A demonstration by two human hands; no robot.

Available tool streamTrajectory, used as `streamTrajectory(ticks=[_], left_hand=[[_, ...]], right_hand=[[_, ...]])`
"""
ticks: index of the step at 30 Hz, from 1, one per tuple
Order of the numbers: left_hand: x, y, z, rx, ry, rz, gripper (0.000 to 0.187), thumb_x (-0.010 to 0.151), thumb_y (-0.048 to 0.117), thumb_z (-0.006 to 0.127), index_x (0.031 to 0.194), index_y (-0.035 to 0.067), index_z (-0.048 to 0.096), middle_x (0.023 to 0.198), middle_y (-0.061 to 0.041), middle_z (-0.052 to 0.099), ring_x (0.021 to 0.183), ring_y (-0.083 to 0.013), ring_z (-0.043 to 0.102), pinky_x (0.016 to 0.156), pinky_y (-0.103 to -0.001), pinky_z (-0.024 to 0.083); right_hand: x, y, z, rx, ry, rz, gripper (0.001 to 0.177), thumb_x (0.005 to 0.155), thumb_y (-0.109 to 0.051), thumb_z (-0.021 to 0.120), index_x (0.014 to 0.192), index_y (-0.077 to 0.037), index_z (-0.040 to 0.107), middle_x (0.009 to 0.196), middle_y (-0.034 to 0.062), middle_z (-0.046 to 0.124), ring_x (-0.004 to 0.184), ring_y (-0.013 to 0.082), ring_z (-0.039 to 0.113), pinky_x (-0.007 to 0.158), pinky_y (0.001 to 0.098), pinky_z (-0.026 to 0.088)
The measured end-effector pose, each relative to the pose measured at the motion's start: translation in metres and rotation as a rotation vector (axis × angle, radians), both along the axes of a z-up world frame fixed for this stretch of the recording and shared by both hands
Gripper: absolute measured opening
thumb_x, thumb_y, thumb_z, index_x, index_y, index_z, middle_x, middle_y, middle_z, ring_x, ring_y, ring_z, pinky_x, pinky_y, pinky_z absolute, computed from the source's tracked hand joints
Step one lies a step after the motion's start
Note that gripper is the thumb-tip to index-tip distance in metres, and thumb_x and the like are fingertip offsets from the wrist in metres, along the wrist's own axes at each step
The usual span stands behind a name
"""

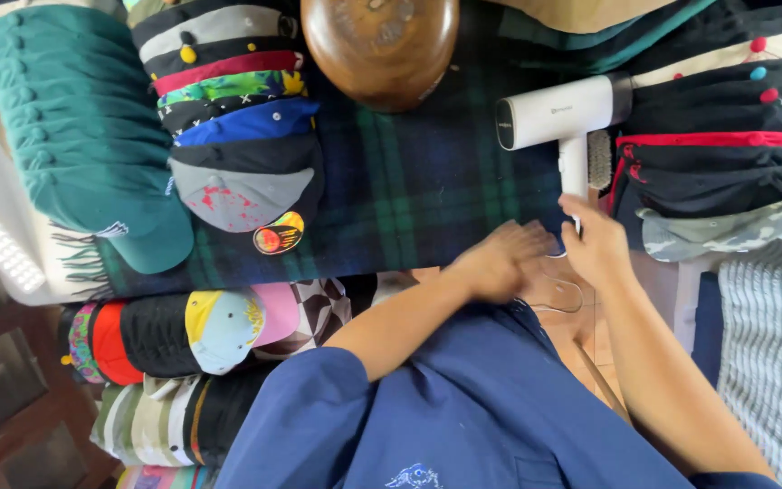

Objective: The person removes a hat from a cardboard box, cleans the surfaces of various hats using a wooden-handled brush, and applies steam to the hats with a white handheld steamer.

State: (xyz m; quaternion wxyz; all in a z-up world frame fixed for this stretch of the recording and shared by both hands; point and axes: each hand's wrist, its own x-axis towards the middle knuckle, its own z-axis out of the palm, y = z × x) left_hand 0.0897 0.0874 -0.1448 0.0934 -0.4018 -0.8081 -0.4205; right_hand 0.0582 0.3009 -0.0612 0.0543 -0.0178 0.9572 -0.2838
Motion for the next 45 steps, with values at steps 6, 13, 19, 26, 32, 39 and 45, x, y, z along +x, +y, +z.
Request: streamTrajectory(ticks=[6, 13, 19, 26, 32, 39, 45], left_hand=[[-0.026, -0.212, 0.044, -0.643, -0.23, 0.829, 0.067, 0.102, 0.055, 0.048, 0.161, 0.025, 0.038, 0.166, -0.016, 0.034, 0.151, -0.0436, 0.034, 0.112, -0.064, 0.038], [-0.003, -0.234, 0.058, -0.466, -0.053, 0.767, 0.03, 0.096, 0.018, 0.063, 0.122, 0.006, 0.072, 0.135, -0.01, 0.067, 0.131, -0.0349, 0.059, 0.11, -0.042, 0.049], [-0.074, -0.154, 0.081, -0.3, -0.098, 0.74, 0.05, 0.089, 0.03, 0.073, 0.136, 0.014, 0.064, 0.145, -0.011, 0.058, 0.14, -0.0391, 0.05, 0.113, -0.049, 0.046], [-0.148, -0.211, 0.042, -0.334, -0.398, 0.991, 0.044, 0.108, 0.04, 0.051, 0.143, 0.013, 0.056, 0.142, -0.016, 0.052, 0.135, -0.0389, 0.043, 0.115, -0.048, 0.033], [-0.21, -0.227, 0.139, 0.605, -0.55, 1.101, 0.046, 0.108, 0.041, 0.047, 0.14, 0.01, 0.06, 0.143, -0.011, 0.059, 0.139, -0.0254, 0.051, 0.12, -0.038, 0.038], [-0.265, -0.227, 0.123, 1.248, -0.952, 0.675, 0.071, 0.1, 0.061, 0.041, 0.151, 0.013, 0.053, 0.147, -0.011, 0.061, 0.139, -0.0238, 0.055, 0.117, -0.036, 0.043], [-0.26, -0.2, 0.121, 1.418, -0.886, 0.815, 0.056, 0.102, 0.062, 0.06, 0.14, 0.021, 0.068, 0.135, -0.013, 0.068, 0.123, -0.0246, 0.065, 0.113, -0.042, 0.048]], right_hand=[[0.026, -0.012, -0.006, 0.068, -0.091, 0.045, 0.037, 0.094, -0.015, 0.067, 0.13, -0.022, 0.072, 0.143, -0.0016, 0.066, 0.129, 0.0228, 0.062, 0.105, 0.0377, 0.053], [-0.04, -0.03, 0.019, 0.053, -0.468, -0.064, 0.035, 0.097, -0.032, 0.067, 0.132, -0.029, 0.07, 0.129, -0.0016, 0.073, 0.114, 0.0197, 0.07, 0.095, 0.0378, 0.057], [-0.095, -0.127, 0.08, 0.044, -0.58, 0.245, 0.044, 0.096, -0.029, 0.064, 0.138, -0.019, 0.066, 0.127, 0.0075, 0.075, 0.11, 0.0243, 0.073, 0.093, 0.0412, 0.059], [-0.163, -0.123, 0.087, -0.453, -0.538, 0.26, 0.043, 0.101, -0.019, 0.06, 0.143, -0.009, 0.059, 0.132, 0.0182, 0.068, 0.118, 0.033, 0.067, 0.095, 0.0438, 0.056], [-0.247, -0.153, 0.128, -0.433, -0.383, 0.232, 0.056, 0.107, -0.045, 0.049, 0.155, -0.018, 0.04, 0.15, 0.0138, 0.05, 0.137, 0.0314, 0.05, 0.106, 0.0473, 0.046], [-0.305, -0.223, 0.052, -1.238, -0.409, -0.054, 0.075, 0.096, -0.06, 0.052, 0.154, -0.012, 0.042, 0.159, 0.0113, 0.047, 0.147, 0.0226, 0.045, 0.123, 0.0385, 0.037], [-0.291, -0.233, 0.035, -1.487, -0.588, -0.402, 0.07, 0.087, -0.069, 0.069, 0.139, -0.022, 0.066, 0.146, 0.0109, 0.063, 0.136, 0.0307, 0.061, 0.12, 0.0465, 0.048]])
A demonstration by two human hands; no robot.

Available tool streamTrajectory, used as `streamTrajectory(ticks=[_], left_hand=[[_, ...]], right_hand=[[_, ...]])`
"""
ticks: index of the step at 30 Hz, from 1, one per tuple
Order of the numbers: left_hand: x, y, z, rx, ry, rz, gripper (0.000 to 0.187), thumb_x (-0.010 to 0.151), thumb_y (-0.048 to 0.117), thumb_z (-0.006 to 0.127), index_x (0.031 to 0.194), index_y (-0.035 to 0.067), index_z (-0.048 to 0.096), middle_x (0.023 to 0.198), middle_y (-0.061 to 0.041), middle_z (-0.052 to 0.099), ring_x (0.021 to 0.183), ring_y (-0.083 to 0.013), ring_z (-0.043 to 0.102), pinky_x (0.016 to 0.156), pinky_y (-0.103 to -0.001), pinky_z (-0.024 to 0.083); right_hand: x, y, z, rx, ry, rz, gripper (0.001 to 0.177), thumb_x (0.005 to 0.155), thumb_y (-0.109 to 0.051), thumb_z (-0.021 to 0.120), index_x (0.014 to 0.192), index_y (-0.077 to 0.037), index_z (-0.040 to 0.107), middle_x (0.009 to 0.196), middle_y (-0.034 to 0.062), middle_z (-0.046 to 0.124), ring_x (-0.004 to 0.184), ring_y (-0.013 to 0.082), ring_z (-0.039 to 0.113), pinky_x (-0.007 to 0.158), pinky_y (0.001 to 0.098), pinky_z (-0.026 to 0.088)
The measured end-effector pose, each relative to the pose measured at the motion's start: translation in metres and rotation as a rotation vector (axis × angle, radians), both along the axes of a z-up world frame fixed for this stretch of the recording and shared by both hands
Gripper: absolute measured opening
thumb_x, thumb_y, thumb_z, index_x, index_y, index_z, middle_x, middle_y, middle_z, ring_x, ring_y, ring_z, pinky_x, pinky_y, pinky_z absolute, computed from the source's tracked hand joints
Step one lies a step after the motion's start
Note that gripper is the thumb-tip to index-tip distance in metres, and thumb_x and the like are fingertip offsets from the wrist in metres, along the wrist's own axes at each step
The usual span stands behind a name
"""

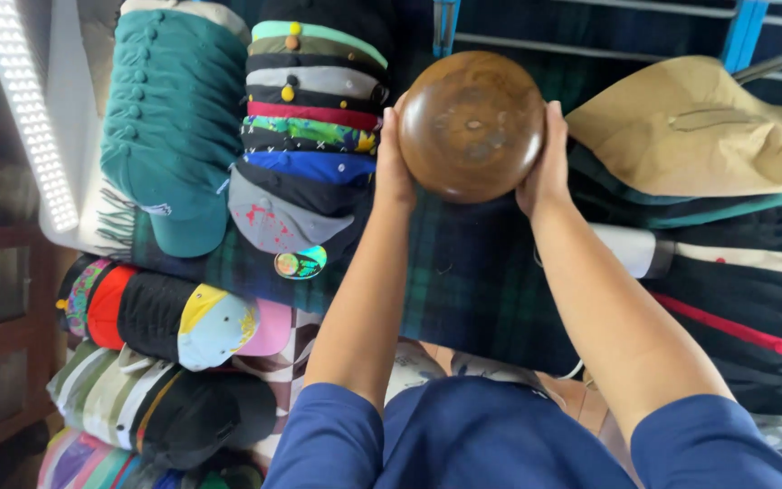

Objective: The person removes a hat from a cardboard box, cleans the surfaces of various hats using a wooden-handled brush, and applies steam to the hats with a white handheld steamer.

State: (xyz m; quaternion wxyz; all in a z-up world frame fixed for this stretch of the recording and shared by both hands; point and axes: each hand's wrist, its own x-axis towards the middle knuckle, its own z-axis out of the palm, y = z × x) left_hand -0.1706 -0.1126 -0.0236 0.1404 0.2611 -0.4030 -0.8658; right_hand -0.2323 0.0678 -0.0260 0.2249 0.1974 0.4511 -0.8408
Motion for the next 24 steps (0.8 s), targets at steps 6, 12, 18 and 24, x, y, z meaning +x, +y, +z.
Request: streamTrajectory(ticks=[6, 12, 18, 24], left_hand=[[0.078, 0.023, 0.057, -0.218, 0.078, -0.167, 0.056, 0.112, 0.052, 0.037, 0.151, 0.017, 0.057, 0.151, -0.014, 0.056, 0.142, -0.0264, 0.05, 0.127, -0.042, 0.032], [0.156, 0.055, 0.051, -0.139, -0.055, -0.269, 0.052, 0.11, 0.044, 0.036, 0.147, 0.017, 0.06, 0.147, -0.015, 0.057, 0.138, -0.0284, 0.05, 0.125, -0.044, 0.032], [0.191, 0.055, 0.026, -0.194, -0.072, -0.368, 0.052, 0.11, 0.047, 0.036, 0.149, 0.019, 0.057, 0.15, -0.014, 0.054, 0.142, -0.0281, 0.047, 0.125, -0.045, 0.031], [0.199, 0.044, 0.042, -0.298, -0.008, -0.466, 0.056, 0.112, 0.046, 0.03, 0.154, 0.015, 0.051, 0.156, -0.019, 0.048, 0.147, -0.0334, 0.041, 0.126, -0.048, 0.029]], right_hand=[[0.099, 0.043, 0.044, -0.096, -0.143, -0.214, 0.054, 0.082, -0.064, 0.069, 0.114, -0.021, 0.077, 0.122, 0.0101, 0.076, 0.109, 0.0304, 0.075, 0.099, 0.0417, 0.063], [0.192, 0.067, 0.057, 0.088, -0.238, -0.336, 0.048, 0.087, -0.063, 0.064, 0.106, -0.022, 0.077, 0.11, 0.0073, 0.078, 0.097, 0.0272, 0.076, 0.09, 0.0384, 0.063], [0.236, 0.051, 0.081, 0.093, -0.24, -0.408, 0.043, 0.089, -0.06, 0.063, 0.102, -0.022, 0.076, 0.104, 0.0079, 0.077, 0.092, 0.0265, 0.075, 0.084, 0.0358, 0.063], [0.247, 0.052, 0.077, 0.126, -0.183, -0.366, 0.048, 0.091, -0.06, 0.061, 0.118, -0.023, 0.076, 0.116, 0.0069, 0.076, 0.102, 0.025, 0.074, 0.093, 0.0374, 0.061]])
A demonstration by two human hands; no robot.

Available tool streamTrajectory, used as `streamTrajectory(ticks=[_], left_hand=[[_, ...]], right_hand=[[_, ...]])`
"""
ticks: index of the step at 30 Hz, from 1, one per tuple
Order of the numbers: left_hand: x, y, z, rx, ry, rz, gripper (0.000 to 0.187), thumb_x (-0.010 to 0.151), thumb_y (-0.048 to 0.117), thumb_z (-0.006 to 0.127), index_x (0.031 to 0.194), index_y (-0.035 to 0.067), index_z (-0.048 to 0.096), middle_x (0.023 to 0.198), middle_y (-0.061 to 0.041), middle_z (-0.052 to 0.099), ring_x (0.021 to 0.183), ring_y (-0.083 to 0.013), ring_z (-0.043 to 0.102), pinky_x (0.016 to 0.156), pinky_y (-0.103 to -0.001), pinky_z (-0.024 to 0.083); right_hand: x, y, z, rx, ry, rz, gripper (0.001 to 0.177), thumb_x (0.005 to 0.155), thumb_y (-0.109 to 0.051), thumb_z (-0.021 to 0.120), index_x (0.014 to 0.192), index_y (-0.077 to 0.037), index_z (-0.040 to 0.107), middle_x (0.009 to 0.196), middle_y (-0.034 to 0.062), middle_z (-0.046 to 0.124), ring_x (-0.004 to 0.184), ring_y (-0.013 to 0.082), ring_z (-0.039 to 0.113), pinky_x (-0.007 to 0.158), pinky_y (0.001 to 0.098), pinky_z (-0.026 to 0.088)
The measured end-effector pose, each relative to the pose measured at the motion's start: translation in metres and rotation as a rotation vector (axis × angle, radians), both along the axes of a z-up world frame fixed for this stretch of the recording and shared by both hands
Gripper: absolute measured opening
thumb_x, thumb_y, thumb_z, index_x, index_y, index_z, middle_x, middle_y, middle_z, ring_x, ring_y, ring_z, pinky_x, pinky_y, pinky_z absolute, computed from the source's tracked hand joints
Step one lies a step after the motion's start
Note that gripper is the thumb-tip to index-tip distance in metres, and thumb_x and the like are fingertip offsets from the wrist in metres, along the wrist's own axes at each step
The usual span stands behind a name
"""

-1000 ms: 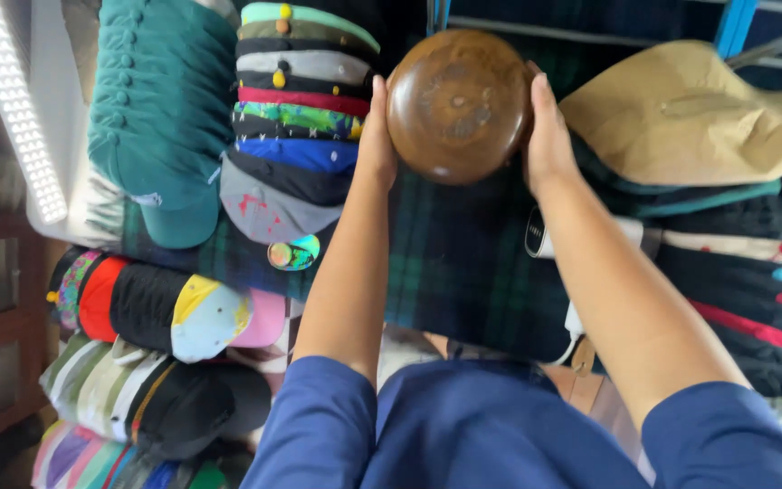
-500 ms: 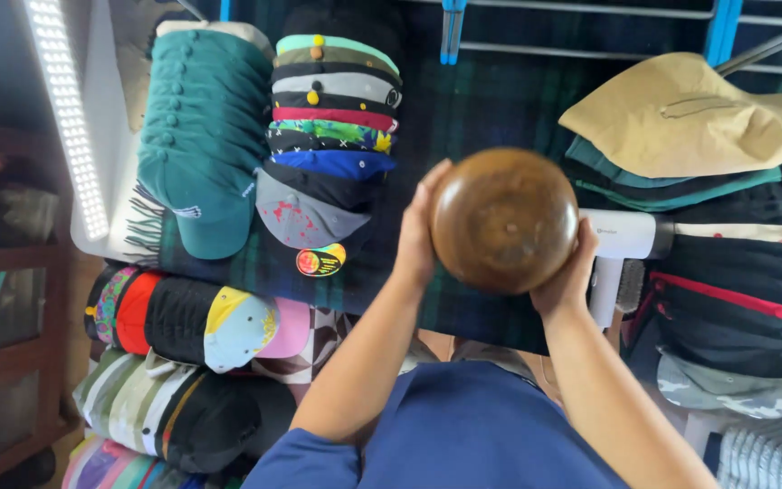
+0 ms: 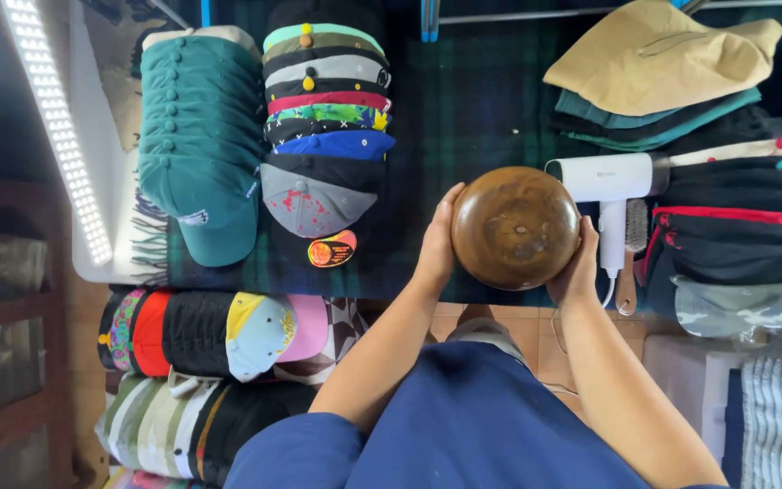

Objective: The person removes a hat from a cardboard box, cleans the surfaces of various hats using a wooden-handled brush, and applies steam to the hats with a white handheld steamer.

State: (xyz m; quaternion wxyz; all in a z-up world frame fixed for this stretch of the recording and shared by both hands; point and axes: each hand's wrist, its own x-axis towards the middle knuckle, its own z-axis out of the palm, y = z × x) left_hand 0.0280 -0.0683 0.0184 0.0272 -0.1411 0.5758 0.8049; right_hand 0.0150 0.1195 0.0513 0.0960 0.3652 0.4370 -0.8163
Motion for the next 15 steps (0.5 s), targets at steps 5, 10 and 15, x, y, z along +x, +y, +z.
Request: streamTrajectory(ticks=[5, 10, 15], left_hand=[[-0.006, -0.015, 0.027, -0.326, 0.123, -0.081, 0.051, 0.108, 0.042, 0.044, 0.15, 0.015, 0.055, 0.154, -0.016, 0.051, 0.147, -0.0325, 0.045, 0.123, -0.047, 0.033], [-0.005, 0.003, 0.045, -0.642, 0.393, -0.106, 0.051, 0.103, 0.03, 0.063, 0.15, 0.014, 0.055, 0.159, -0.011, 0.048, 0.149, -0.0296, 0.043, 0.124, -0.045, 0.035], [-0.001, 0.003, 0.042, -0.921, 0.55, -0.07, 0.055, 0.104, 0.03, 0.058, 0.153, 0.007, 0.048, 0.156, -0.017, 0.046, 0.144, -0.0331, 0.046, 0.121, -0.045, 0.039]], right_hand=[[0.003, 0.005, 0.035, 0.531, 0.373, 0.263, 0.044, 0.107, -0.035, 0.048, 0.145, -0.014, 0.056, 0.146, 0.0126, 0.055, 0.133, 0.0229, 0.054, 0.115, 0.0395, 0.044], [0.001, 0.003, 0.024, 1.223, 0.723, 0.503, 0.049, 0.104, -0.019, 0.061, 0.149, -0.004, 0.052, 0.152, 0.021, 0.05, 0.137, 0.0368, 0.05, 0.116, 0.0458, 0.041], [0.006, 0.0, 0.022, 1.221, 0.731, 0.476, 0.046, 0.106, -0.021, 0.058, 0.148, -0.004, 0.053, 0.152, 0.0179, 0.051, 0.141, 0.0341, 0.048, 0.117, 0.0467, 0.04]])
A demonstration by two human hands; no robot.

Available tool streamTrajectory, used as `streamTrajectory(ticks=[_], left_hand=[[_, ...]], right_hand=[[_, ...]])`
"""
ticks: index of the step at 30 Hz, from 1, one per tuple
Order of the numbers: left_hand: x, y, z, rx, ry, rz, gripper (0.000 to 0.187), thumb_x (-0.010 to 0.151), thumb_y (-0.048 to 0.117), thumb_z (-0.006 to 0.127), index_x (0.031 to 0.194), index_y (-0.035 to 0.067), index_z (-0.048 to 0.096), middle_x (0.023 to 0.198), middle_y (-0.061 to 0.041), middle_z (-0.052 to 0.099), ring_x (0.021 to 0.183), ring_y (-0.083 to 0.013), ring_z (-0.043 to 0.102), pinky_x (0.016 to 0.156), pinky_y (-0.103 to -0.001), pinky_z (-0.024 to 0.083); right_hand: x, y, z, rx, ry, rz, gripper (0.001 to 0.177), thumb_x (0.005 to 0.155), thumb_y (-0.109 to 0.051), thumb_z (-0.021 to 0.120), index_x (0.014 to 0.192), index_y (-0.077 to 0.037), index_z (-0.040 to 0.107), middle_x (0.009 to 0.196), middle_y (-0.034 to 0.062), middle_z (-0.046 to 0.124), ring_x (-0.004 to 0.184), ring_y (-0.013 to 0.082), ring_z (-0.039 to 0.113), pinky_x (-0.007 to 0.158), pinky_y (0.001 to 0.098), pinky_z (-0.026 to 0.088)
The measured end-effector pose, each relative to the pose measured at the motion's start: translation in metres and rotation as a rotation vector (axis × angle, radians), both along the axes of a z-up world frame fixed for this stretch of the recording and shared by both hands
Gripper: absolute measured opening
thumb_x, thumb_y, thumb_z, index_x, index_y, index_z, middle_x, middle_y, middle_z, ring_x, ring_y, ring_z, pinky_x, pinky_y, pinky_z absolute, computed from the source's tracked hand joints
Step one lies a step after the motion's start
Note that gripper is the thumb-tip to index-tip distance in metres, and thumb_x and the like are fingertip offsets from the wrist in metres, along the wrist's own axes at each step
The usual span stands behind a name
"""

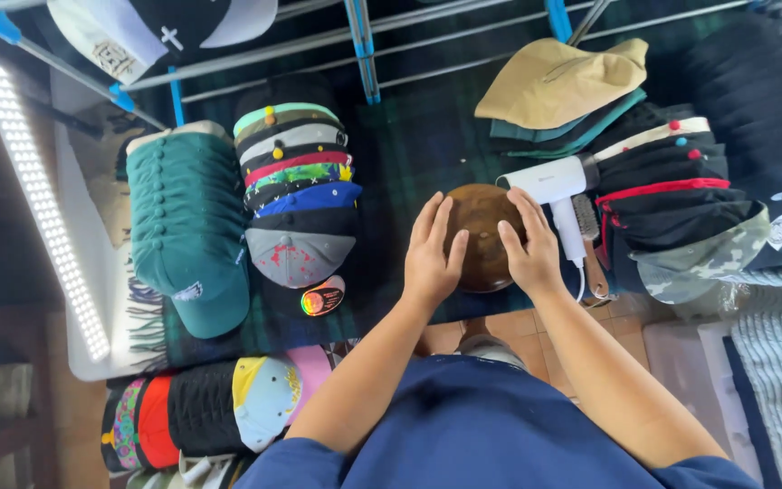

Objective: The person removes a hat from a cardboard box, cleans the surfaces of various hats using a wooden-handled brush, and applies steam to the hats with a white handheld steamer.

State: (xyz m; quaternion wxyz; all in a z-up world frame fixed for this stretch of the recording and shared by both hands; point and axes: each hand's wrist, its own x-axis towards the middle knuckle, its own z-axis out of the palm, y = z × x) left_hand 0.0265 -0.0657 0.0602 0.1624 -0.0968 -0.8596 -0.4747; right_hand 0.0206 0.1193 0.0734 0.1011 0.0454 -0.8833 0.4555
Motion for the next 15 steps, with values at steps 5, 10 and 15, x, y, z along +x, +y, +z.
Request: streamTrajectory(ticks=[5, 10, 15], left_hand=[[0.0, -0.002, -0.002, -0.018, 0.032, -0.006, 0.055, 0.104, 0.03, 0.058, 0.153, 0.005, 0.048, 0.154, -0.018, 0.047, 0.143, -0.0347, 0.047, 0.121, -0.046, 0.039], [-0.003, -0.003, 0.001, 0.005, 0.06, -0.003, 0.055, 0.104, 0.029, 0.057, 0.152, 0.004, 0.048, 0.153, -0.019, 0.047, 0.142, -0.0354, 0.047, 0.119, -0.046, 0.04], [-0.003, 0.0, -0.002, 0.012, 0.04, 0.023, 0.057, 0.102, 0.029, 0.06, 0.152, 0.005, 0.048, 0.155, -0.017, 0.047, 0.144, -0.0337, 0.047, 0.12, -0.044, 0.04]], right_hand=[[0.006, -0.002, 0.003, -0.034, -0.053, -0.05, 0.046, 0.106, -0.024, 0.06, 0.148, -0.008, 0.054, 0.152, 0.0149, 0.051, 0.142, 0.0322, 0.048, 0.118, 0.0462, 0.039], [-0.017, 0.033, 0.007, -0.207, -0.291, -0.212, 0.033, 0.106, -0.032, 0.059, 0.137, -0.022, 0.066, 0.138, 0.0048, 0.066, 0.131, 0.0235, 0.059, 0.111, 0.0399, 0.048], [-0.09, 0.161, -0.078, -0.777, -0.243, -0.487, 0.056, 0.111, -0.038, 0.064, 0.154, -0.015, 0.036, 0.147, 0.014, 0.057, 0.136, 0.0315, 0.057, 0.117, 0.0558, 0.04]])
